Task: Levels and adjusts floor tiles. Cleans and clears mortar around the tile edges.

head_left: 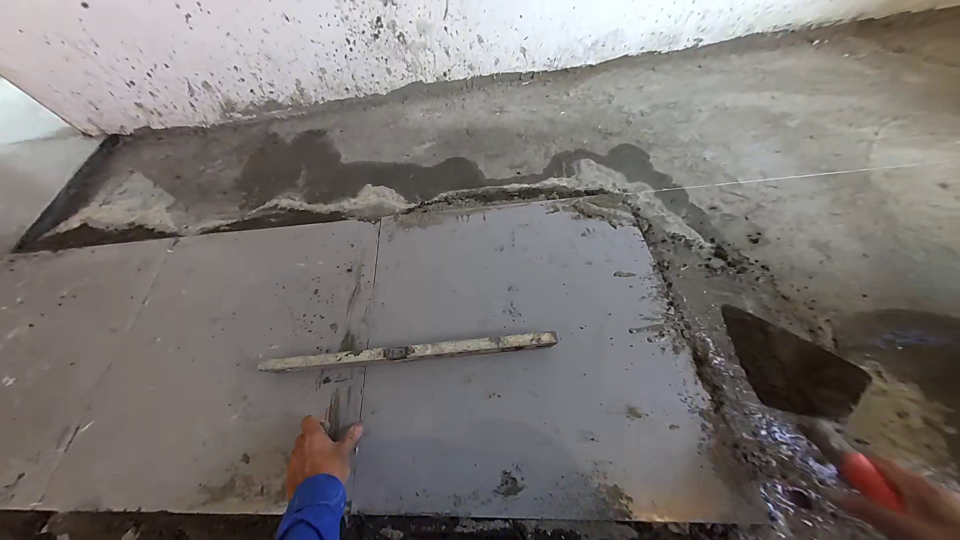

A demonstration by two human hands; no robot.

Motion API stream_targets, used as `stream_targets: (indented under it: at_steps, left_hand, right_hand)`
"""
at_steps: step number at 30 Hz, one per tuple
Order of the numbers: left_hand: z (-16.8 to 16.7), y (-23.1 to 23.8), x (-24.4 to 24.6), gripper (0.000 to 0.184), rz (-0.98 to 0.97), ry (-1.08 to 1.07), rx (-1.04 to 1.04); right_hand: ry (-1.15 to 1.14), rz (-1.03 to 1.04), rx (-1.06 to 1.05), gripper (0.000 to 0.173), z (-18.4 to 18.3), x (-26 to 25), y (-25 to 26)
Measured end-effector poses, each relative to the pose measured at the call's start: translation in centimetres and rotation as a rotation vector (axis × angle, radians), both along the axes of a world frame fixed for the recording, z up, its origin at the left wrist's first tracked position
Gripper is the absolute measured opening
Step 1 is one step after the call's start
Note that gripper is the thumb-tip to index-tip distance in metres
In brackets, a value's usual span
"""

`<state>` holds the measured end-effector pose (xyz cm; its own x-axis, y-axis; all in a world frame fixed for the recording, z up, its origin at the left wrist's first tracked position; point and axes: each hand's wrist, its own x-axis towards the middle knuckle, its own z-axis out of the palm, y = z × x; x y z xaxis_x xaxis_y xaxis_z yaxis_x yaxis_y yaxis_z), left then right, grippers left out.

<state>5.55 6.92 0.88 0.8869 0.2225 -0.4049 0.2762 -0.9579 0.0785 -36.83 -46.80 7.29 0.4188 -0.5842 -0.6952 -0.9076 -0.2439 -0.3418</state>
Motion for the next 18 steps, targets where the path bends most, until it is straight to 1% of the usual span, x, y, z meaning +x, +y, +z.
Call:
stream_targets:
  at_steps: [3, 5, 7, 9, 11, 13, 15, 16, 18]
  left_hand:
    - [0.0, 0.7, 0.0, 0.080, -0.004, 0.006, 0.015]
    - [0.2, 1.4, 0.1, 0.077, -0.013, 0.028, 0.052]
    - [0.4, 2.3, 0.2, 0.076, -0.025, 0.043, 0.098]
    - [0.7, 3.0, 0.2, 0.078, -0.024, 0.055, 0.125]
    - [1.0, 3.3, 0.1, 0.081, -0.022, 0.066, 0.133]
    - [1.1, 3.6, 0.0, 0.080, -0.043, 0.095, 0.150]
    - [1.0, 3.8, 0.0, 0.078, -0.059, 0.135, 0.167]
    - [0.9, 3.9, 0.0, 0.079, -0.065, 0.148, 0.173]
    - [1.2, 3.7, 0.0, 0.081, -0.072, 0.163, 0.184]
  right_hand:
    - [0.069, 0.046, -0.135, 0.059, -3.3, 3.5, -1.7]
    - [0.137, 0.142, -0.184, 0.059, -4.1, 6.0, -1.4]
    - [0.182, 0.213, -0.176, 0.060, -4.3, 7.5, -0.9]
    - [0.143, 0.209, -0.086, 0.058, -3.5, 7.5, -0.9]
    - [0.082, 0.167, 0.042, 0.054, -1.6, 6.7, -1.2]
    - [0.051, 0.127, 0.127, 0.051, 0.6, 5.2, -1.7]
    - [0.012, 0.077, 0.137, 0.044, 2.1, 4.7, -2.6]
    - [-0.002, 0.046, 0.107, 0.041, 2.2, 5.2, -3.3]
    - [-0.010, -0.017, 0.017, 0.039, 1.3, 8.1, -4.8]
